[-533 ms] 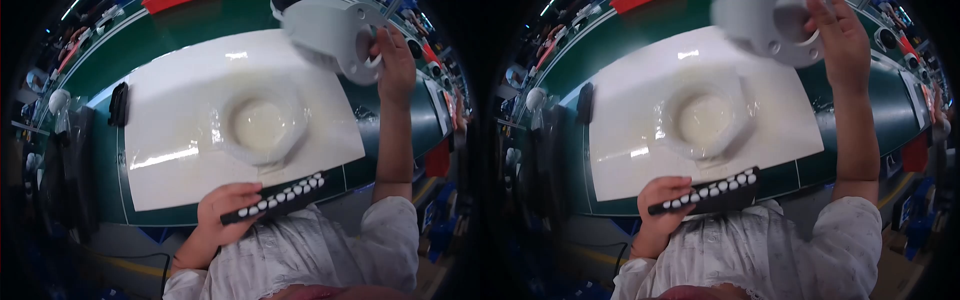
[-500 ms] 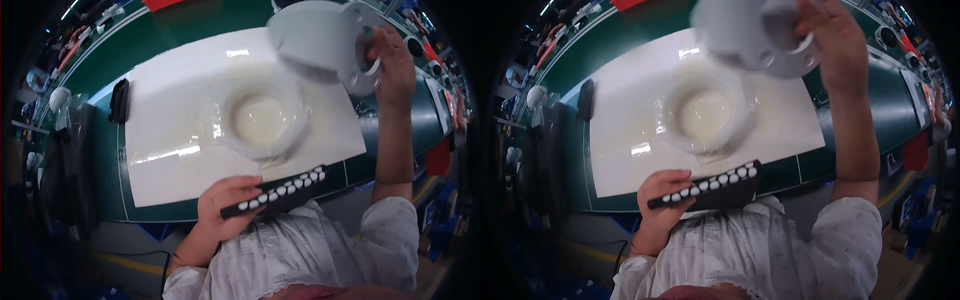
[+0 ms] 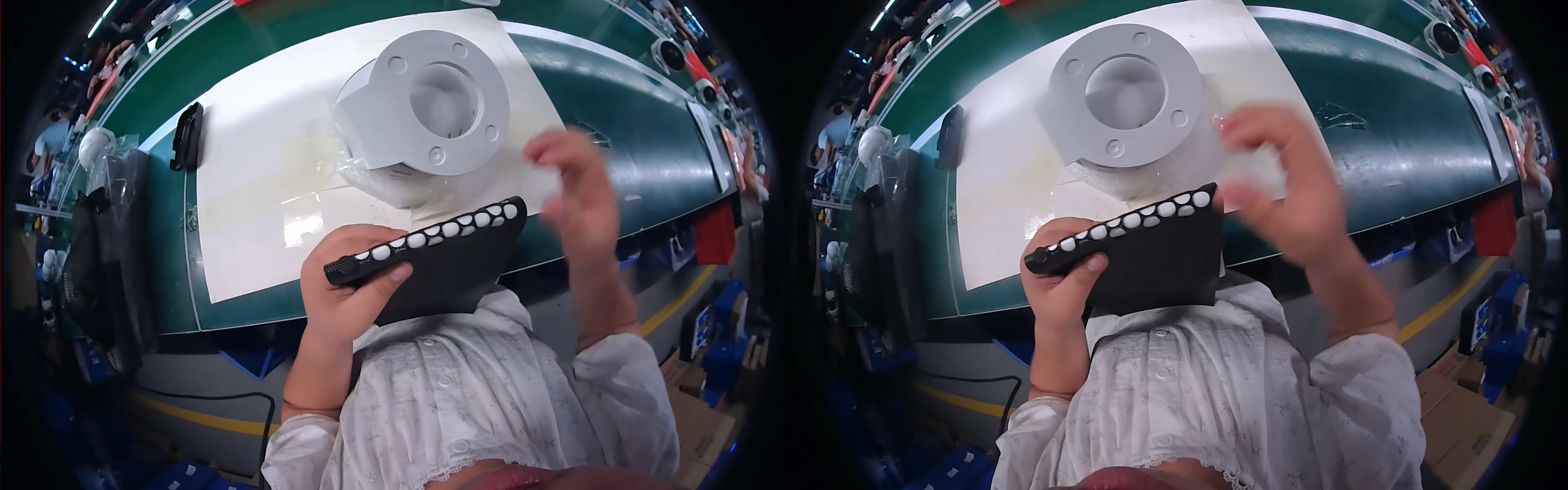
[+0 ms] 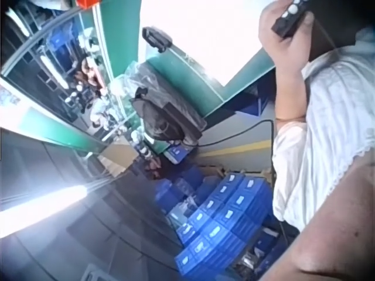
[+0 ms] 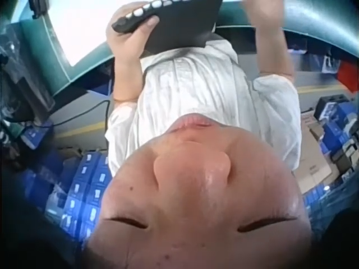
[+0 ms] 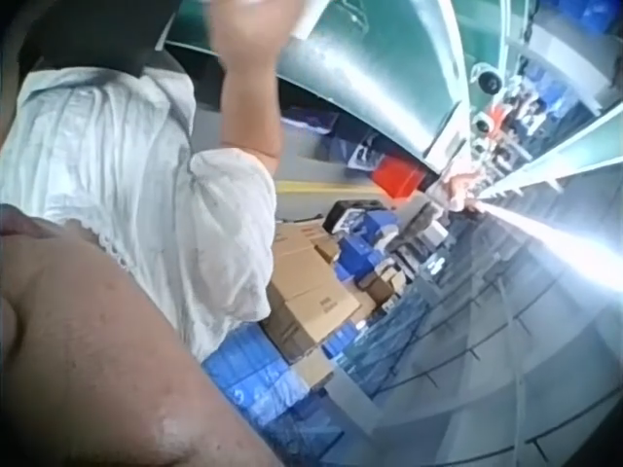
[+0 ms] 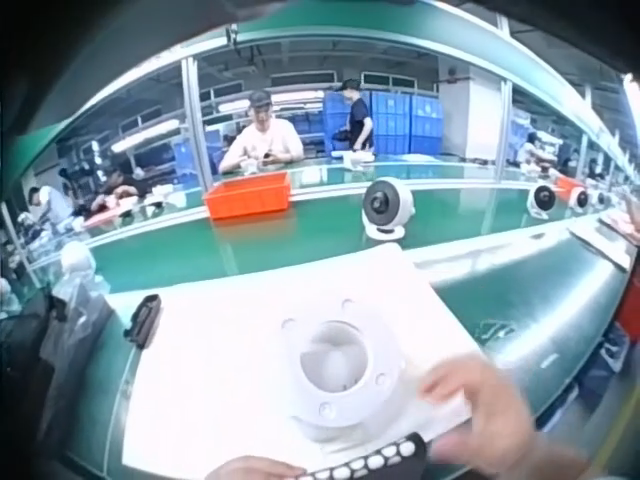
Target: Installing small circular parts into a white housing on a factory assembly line.
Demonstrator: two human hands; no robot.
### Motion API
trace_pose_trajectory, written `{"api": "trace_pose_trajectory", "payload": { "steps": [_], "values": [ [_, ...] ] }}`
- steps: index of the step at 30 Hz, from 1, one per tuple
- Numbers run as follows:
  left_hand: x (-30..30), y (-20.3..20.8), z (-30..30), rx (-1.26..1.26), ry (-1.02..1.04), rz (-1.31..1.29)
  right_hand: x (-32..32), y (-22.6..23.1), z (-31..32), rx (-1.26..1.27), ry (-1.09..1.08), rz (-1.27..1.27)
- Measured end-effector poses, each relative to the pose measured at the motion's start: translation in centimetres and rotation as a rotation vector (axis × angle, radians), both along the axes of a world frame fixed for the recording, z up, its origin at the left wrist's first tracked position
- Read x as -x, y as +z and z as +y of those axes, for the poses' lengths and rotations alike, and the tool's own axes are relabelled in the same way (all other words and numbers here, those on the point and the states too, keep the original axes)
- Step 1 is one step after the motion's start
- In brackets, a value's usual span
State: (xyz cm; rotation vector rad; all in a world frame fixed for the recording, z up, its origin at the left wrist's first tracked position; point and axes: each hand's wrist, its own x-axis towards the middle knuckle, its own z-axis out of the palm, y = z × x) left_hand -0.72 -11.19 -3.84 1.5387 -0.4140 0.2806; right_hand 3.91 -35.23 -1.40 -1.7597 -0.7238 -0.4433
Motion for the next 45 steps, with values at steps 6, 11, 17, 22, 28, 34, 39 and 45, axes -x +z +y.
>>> {"api": "trace_pose_trajectory", "payload": {
  "steps": [6, 11, 17, 22, 28, 34, 39, 45],
  "values": [
    [-0.2, 0.6, -0.5, 0.114, -0.078, 0.209, 2.4, -2.2, 2.5, -0.103, 0.074, 0.179],
    [0.2, 0.3, -0.6, 0.067, 0.005, 0.216, 2.5, -2.1, 2.2, -0.077, 0.019, 0.405],
    [0.1, -0.1, -0.3, -0.089, 0.059, 0.18, 2.3, -0.1, 3.3, 0.09, -0.197, 0.02],
    [-0.1, -0.1, -0.6, -0.14, 0.061, 0.104, 2.3, 1.5, 5.8, 0.332, -0.103, -0.275],
    [0.0, 0.3, -0.7, -0.174, 0.08, 0.149, 2.9, 1.4, 6.3, 0.258, -0.062, -0.433],
    [-0.1, -0.3, -0.3, -0.162, -0.001, -0.006, 2.9, 1.4, 7.5, 0.346, 0.029, -0.365],
    [-0.1, 0.0, -0.2, -0.232, -0.025, 0.001, 2.9, 0.4, 8.1, 0.196, 0.029, -0.334],
    [-0.1, -0.1, -0.3, -0.179, -0.048, -0.03, 2.8, 2.3, 7.2, 0.185, 0.272, -0.1]
  ]
}}
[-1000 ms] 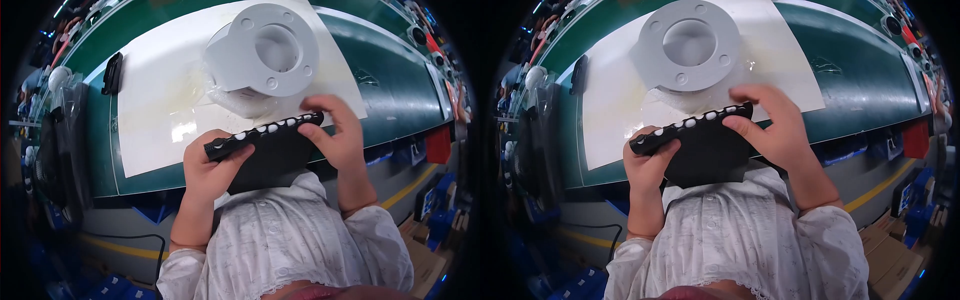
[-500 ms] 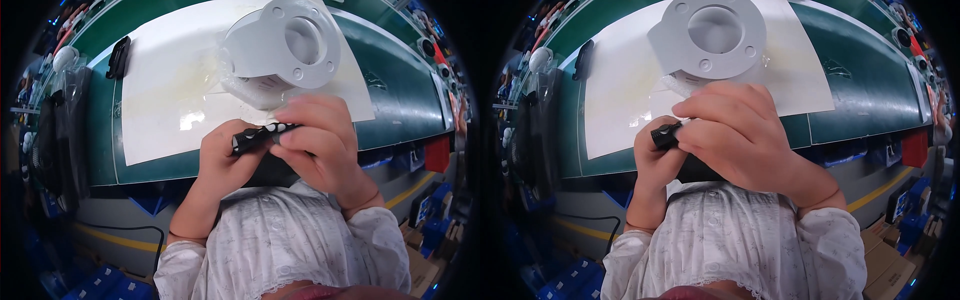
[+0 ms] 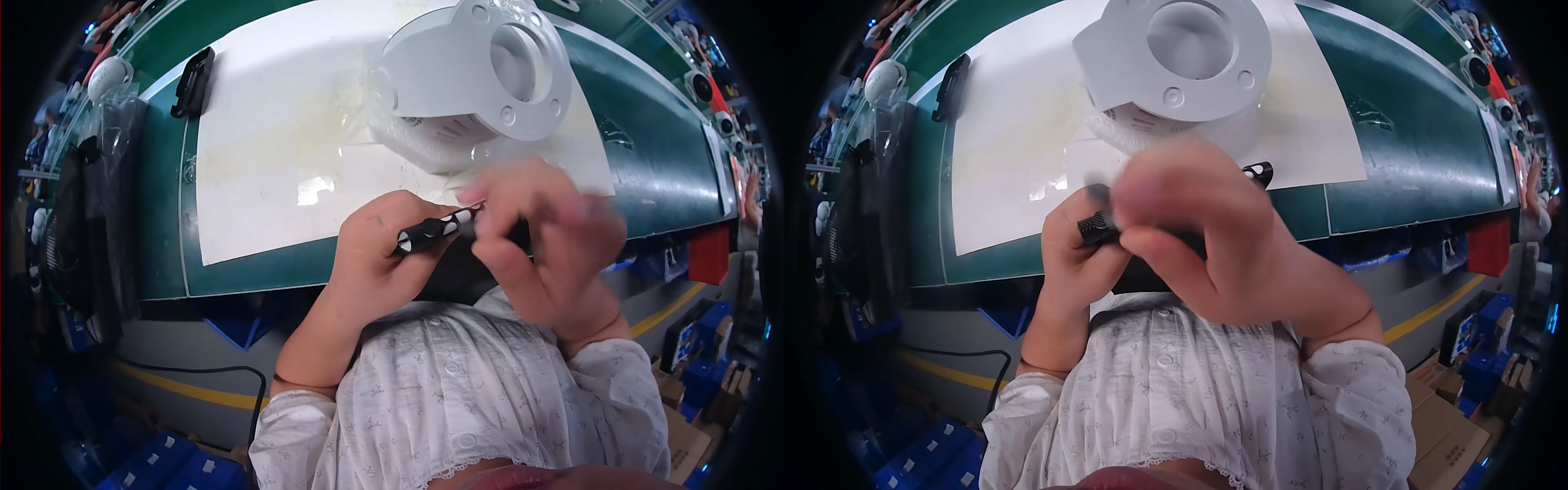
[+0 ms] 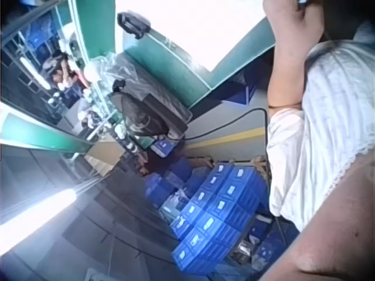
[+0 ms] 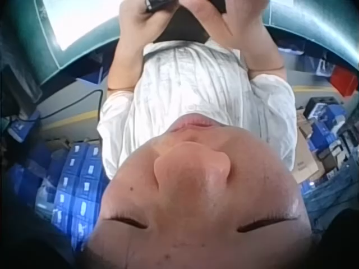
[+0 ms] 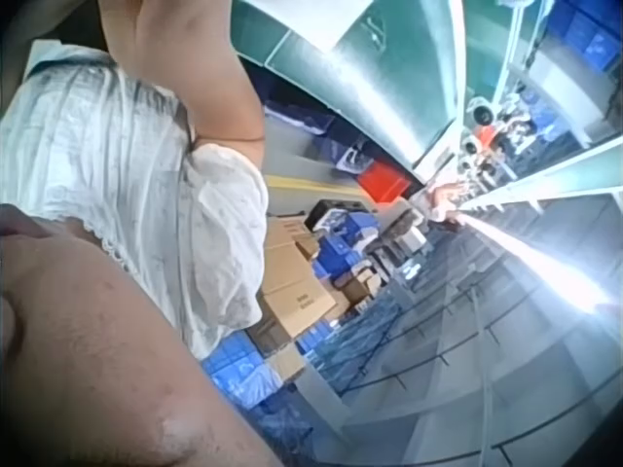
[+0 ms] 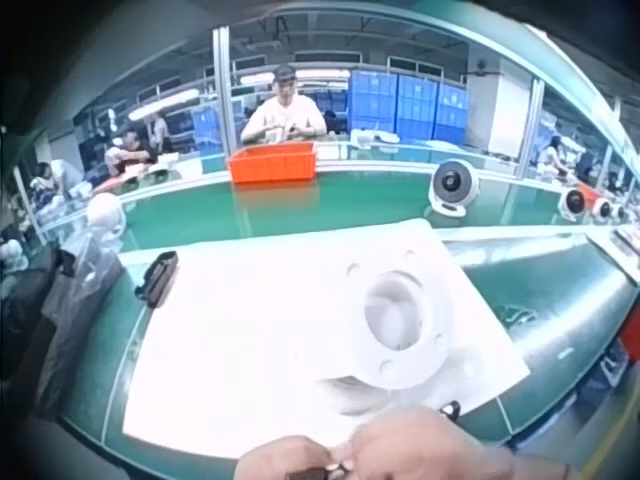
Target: Installing small circular parts into a white housing on a factory assembly line.
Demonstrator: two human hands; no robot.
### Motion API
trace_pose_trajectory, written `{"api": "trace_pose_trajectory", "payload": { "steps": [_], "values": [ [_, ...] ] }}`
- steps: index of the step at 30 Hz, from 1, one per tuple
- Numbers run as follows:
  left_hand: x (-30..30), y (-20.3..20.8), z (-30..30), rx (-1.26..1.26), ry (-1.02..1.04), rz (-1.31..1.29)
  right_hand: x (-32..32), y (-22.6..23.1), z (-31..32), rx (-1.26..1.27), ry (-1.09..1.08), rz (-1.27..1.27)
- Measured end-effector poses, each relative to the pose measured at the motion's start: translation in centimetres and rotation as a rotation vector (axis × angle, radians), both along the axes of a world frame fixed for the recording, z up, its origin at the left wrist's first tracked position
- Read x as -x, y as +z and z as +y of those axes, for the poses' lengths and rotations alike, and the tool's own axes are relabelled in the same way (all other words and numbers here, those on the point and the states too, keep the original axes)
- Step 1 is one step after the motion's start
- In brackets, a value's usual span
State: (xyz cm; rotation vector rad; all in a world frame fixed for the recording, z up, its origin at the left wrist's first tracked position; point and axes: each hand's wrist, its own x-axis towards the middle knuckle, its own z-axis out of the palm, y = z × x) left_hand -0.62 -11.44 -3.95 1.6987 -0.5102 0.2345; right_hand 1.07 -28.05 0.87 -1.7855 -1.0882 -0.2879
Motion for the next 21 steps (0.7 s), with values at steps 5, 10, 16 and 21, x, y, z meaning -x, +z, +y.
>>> {"api": "trace_pose_trajectory", "payload": {
  "steps": [5, 10, 16, 21],
  "values": [
    [-0.4, -1.2, 0.1, 0.01, -0.015, -0.111, -0.2, 0.7, 1.5, -0.027, 0.082, 0.096],
    [0.1, -0.6, 0.4, -0.076, -0.001, 0.01, -0.9, 2.2, 0.9, 0.137, 0.11, -0.128],
    [-0.4, 0.0, -0.4, 0.051, 0.09, -0.149, -7.5, 4.2, -2.5, -0.372, -0.102, 0.027],
    [-1.8, 0.4, -1.3, 0.007, 0.067, -0.235, -9.4, 4.9, -2.5, -0.334, -0.086, 0.368]
  ]
}}
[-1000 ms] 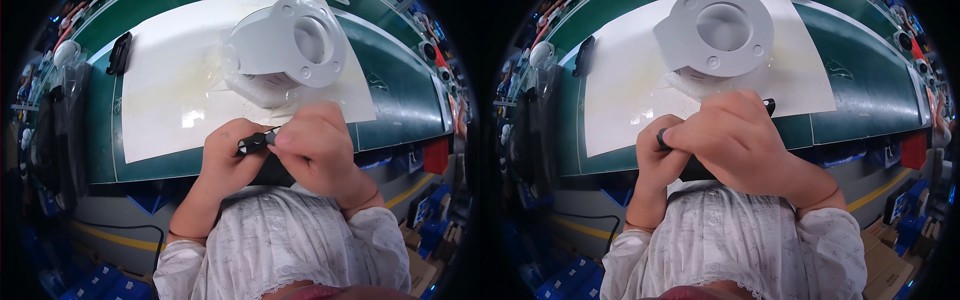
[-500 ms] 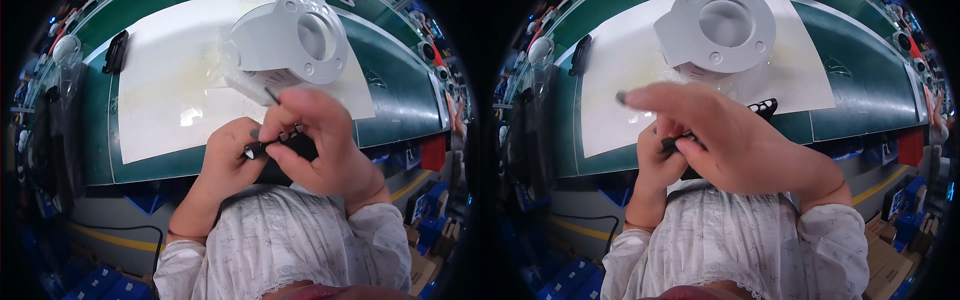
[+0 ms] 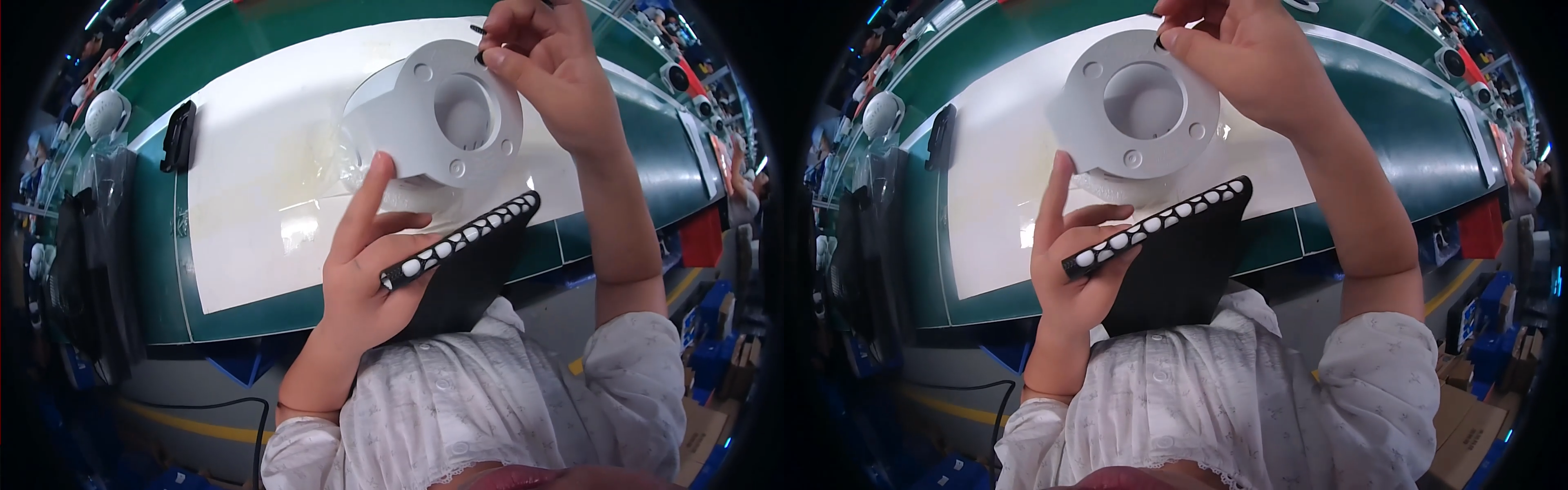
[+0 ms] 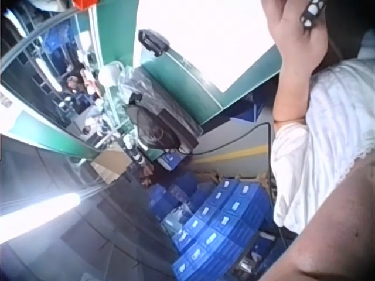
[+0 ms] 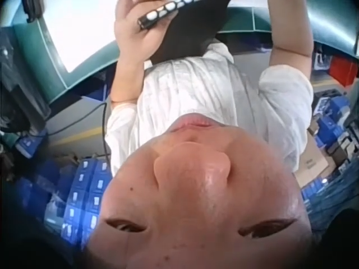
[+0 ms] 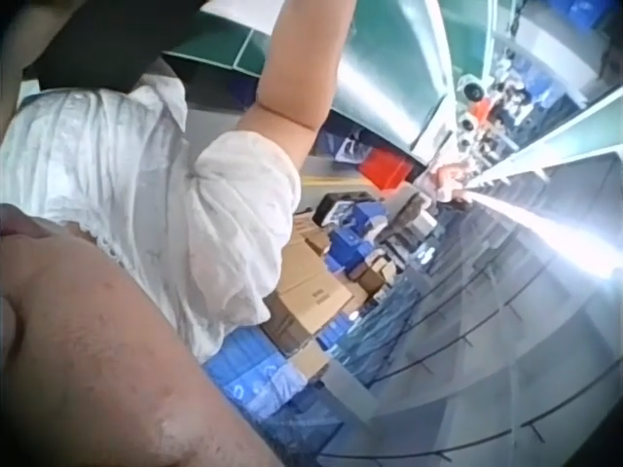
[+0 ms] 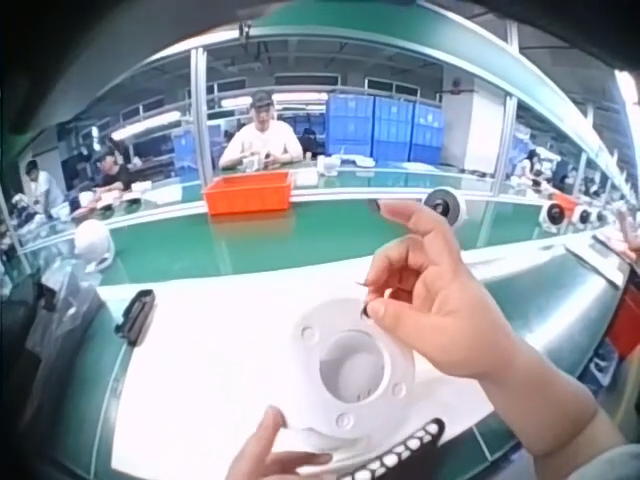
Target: Installing small circular parts into a white housing on a factory assembly line.
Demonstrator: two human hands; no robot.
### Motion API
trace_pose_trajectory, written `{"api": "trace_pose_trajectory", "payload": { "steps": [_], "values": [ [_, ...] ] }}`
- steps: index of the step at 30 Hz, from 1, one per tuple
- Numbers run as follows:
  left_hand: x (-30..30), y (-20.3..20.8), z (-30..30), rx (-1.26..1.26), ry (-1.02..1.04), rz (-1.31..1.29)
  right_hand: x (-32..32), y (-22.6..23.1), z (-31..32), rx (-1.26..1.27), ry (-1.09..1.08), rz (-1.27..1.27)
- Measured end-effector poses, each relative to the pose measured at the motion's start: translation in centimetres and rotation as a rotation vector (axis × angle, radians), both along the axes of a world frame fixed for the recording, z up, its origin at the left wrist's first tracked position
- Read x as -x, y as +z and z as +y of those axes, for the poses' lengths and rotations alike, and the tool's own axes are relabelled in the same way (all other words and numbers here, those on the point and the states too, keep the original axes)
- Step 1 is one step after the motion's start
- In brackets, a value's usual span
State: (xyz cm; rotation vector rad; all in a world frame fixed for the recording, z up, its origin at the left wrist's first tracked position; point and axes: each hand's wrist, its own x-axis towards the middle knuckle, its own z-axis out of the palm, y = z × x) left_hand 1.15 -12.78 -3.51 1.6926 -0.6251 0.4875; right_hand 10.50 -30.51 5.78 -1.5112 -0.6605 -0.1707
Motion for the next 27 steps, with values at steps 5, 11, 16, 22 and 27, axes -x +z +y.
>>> {"api": "trace_pose_trajectory", "payload": {
  "steps": [5, 11, 16, 22, 27],
  "values": [
    [-0.4, -0.2, -0.3, -0.024, 0.061, 0.05, 0.0, 1.1, -0.4, 0.117, -0.016, 0.068],
    [-0.9, -0.4, -0.1, -0.09, 0.079, 0.036, 0.1, 0.9, -0.1, 0.387, -0.213, 0.038],
    [-1.2, -0.8, -0.3, -0.124, 0.122, 0.034, 0.6, -2.0, -1.7, 0.758, -0.188, -0.822],
    [-1.4, -1.2, -0.2, -0.134, 0.137, 0.007, -1.0, -0.8, 0.4, 0.299, -0.264, -0.398],
    [-1.9, -1.5, -0.4, -0.135, 0.144, 0.017, -4.5, -0.9, 1.1, 0.202, 0.331, -0.878]
  ]
}}
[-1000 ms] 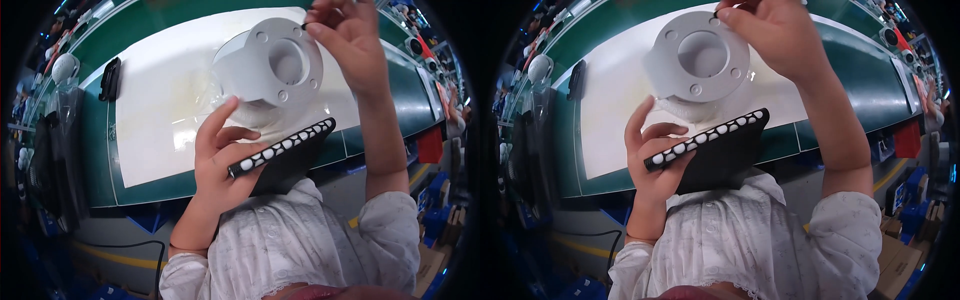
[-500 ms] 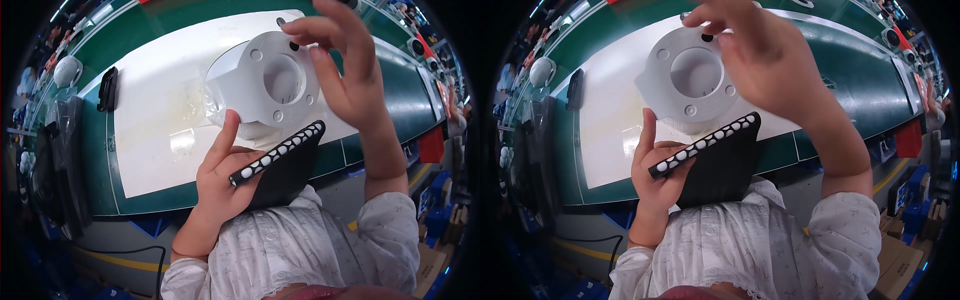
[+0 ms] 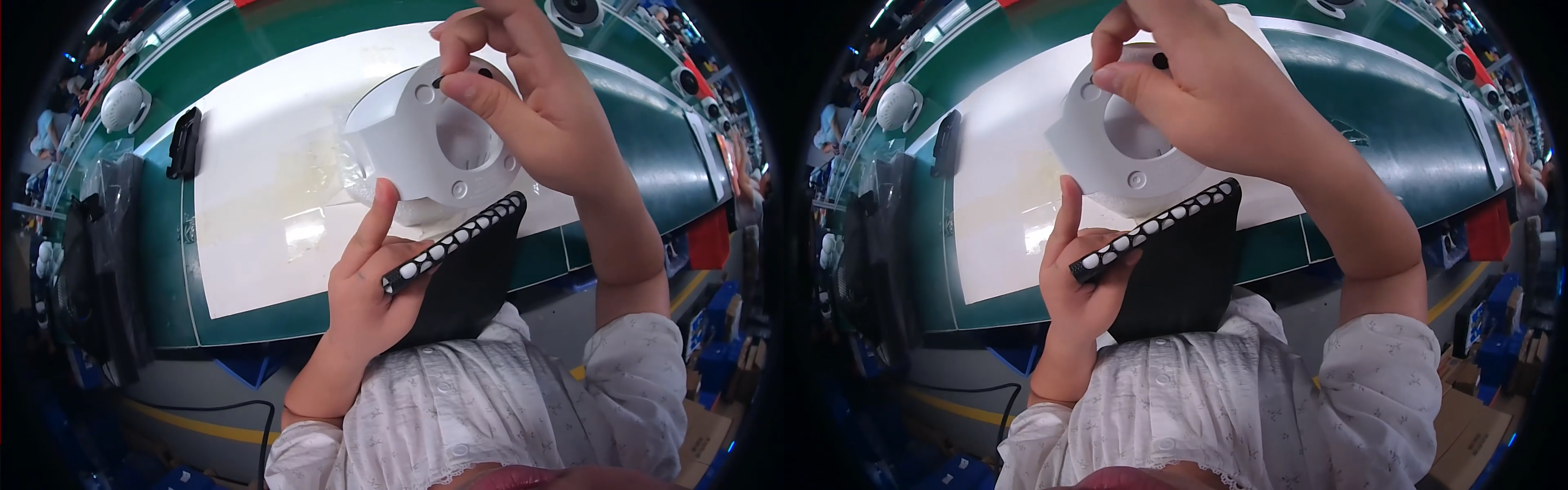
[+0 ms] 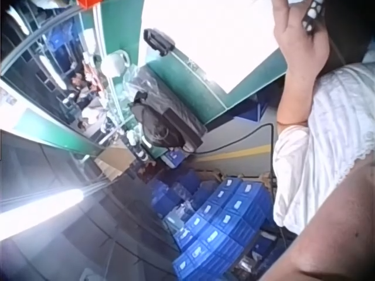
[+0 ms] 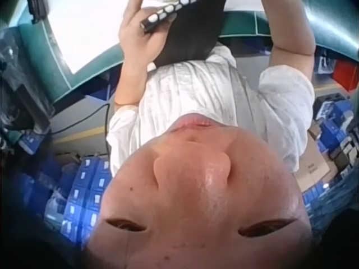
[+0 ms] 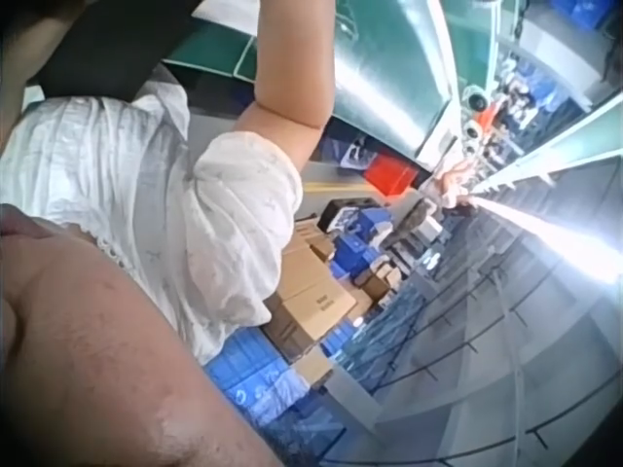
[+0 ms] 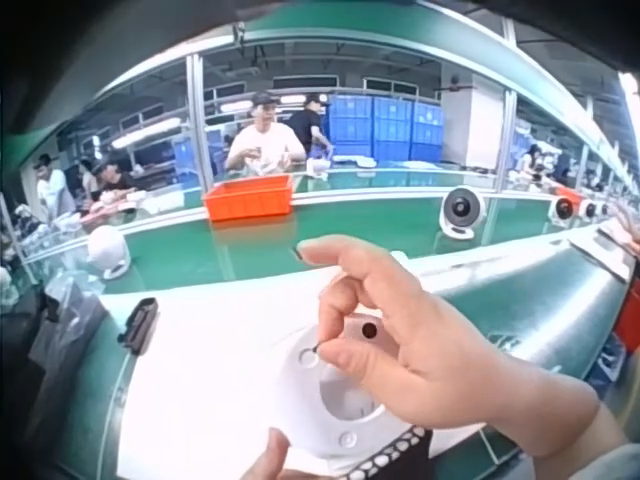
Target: Installing small circular parts into a white housing on a factory assembly line.
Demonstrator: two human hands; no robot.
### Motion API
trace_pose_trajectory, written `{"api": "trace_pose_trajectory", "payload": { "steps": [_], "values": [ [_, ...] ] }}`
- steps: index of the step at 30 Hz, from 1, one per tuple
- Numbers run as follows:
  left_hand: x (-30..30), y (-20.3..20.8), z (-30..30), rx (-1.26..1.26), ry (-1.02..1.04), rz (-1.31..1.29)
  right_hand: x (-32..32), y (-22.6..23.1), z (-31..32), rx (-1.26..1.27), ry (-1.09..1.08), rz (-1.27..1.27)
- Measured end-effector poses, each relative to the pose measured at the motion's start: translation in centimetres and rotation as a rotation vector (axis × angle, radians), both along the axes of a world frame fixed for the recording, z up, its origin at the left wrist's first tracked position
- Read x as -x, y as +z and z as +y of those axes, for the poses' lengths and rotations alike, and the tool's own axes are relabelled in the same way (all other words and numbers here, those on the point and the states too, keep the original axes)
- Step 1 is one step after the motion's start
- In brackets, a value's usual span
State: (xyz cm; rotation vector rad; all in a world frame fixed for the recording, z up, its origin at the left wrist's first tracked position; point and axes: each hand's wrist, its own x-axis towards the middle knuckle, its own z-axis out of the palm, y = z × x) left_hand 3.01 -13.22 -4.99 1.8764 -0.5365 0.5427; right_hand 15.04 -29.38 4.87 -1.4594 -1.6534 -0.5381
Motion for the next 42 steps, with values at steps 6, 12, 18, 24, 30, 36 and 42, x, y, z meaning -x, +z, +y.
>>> {"api": "trace_pose_trajectory", "payload": {
  "steps": [6, 12, 18, 24, 30, 36, 42],
  "values": [
    [0.2, 0.3, 0.2, -0.029, 0.012, 0.015, 3.1, 1.3, 0.9, 0.221, -0.37, 0.884],
    [0.0, 0.4, 0.0, -0.001, 0.0, 0.014, 3.8, 1.2, -0.4, 0.388, -0.706, 0.194],
    [-0.4, 0.3, 0.2, -0.048, 0.023, 0.003, 4.8, -2.1, -1.0, 0.09, -0.762, -0.061],
    [-0.4, 0.3, 0.1, -0.075, 0.041, 0.016, 5.5, -4.7, -1.6, 0.16, -0.604, 0.327],
    [-0.3, 0.4, 0.0, -0.067, 0.047, -0.026, 7.4, -4.0, -1.5, 0.249, -0.842, 0.07],
    [-0.2, 0.8, 0.1, -0.009, 0.059, 0.058, 10.0, -4.1, -1.4, 0.514, -1.028, -0.054],
    [0.1, 1.0, 0.0, 0.052, 0.044, 0.09, 9.6, -5.8, -2.0, 0.264, -0.89, -0.004]
  ]
}}
